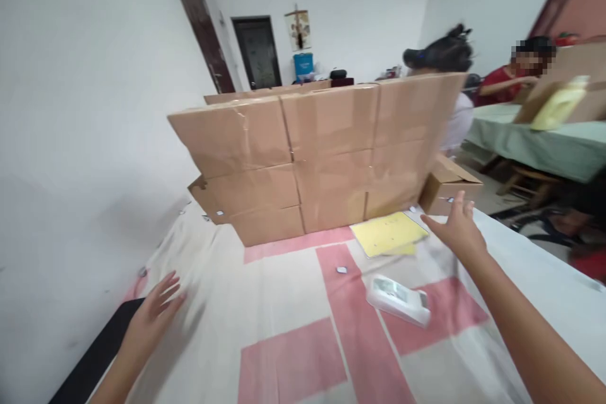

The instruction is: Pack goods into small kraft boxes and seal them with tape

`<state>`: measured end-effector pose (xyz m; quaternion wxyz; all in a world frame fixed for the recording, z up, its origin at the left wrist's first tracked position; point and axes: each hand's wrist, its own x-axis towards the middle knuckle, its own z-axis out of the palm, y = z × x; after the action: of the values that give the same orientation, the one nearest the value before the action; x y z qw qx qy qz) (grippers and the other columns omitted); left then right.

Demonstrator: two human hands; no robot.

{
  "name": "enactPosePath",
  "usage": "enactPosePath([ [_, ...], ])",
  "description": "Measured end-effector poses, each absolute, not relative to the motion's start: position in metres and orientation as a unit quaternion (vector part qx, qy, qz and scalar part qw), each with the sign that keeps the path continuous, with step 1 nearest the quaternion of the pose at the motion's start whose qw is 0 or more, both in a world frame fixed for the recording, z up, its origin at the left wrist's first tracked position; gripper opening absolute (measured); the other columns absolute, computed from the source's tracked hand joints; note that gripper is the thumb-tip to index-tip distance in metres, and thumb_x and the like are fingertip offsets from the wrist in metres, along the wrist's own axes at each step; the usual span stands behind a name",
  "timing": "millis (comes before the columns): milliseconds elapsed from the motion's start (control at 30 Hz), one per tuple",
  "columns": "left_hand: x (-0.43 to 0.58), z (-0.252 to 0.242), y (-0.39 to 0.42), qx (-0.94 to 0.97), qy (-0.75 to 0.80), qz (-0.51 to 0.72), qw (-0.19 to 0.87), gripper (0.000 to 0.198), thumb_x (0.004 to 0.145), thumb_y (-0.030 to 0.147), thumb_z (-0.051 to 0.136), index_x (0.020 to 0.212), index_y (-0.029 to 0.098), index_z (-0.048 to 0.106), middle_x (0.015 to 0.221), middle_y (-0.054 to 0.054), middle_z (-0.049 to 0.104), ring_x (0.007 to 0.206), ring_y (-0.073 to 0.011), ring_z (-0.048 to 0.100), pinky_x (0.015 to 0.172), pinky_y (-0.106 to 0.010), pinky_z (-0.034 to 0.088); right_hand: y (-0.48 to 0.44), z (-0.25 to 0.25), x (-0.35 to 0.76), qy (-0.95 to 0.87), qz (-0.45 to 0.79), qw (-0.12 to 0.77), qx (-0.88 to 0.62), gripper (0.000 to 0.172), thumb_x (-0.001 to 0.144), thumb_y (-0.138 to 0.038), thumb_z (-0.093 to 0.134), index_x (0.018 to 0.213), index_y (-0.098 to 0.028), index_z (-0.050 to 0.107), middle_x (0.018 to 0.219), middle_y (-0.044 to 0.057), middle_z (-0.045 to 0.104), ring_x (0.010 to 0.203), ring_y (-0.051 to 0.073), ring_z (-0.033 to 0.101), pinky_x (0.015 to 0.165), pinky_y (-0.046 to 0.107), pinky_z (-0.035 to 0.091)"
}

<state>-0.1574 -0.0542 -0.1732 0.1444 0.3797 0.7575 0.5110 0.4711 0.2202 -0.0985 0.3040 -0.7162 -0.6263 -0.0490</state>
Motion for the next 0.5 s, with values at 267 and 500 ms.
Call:
enactPosePath([
  [267,-0.226,-0.175,0.104,0.335,0.811,0.474,0.076,0.059,0.092,0.041,0.063,0.144,0.02,0.044,0.148,-0.015,0.05,0.127,-0.0297,0.057,0.104,-0.054,0.051,0.125,-0.096,0.16,-0.831,0.291,0.343,-0.326,0.072,0.091,-0.028,0.055,0.158,-0.029,0.03,0.158,0.014,0.043,0.089,0.018,0.069,0.074,0.033,0.059],
  [500,-0.24,-0.182,0.176,0.376,0.842,0.387,-0.01,0.047,0.093,0.037,0.064,0.136,0.022,0.054,0.155,-0.011,0.042,0.142,-0.0332,0.039,0.117,-0.063,0.032,0.124,-0.11,-0.042,-0.776,0.451,0.361,-0.254,0.091,0.084,-0.024,0.062,0.163,-0.033,0.018,0.169,0.017,0.012,0.081,0.015,0.07,0.072,0.034,0.059],
])
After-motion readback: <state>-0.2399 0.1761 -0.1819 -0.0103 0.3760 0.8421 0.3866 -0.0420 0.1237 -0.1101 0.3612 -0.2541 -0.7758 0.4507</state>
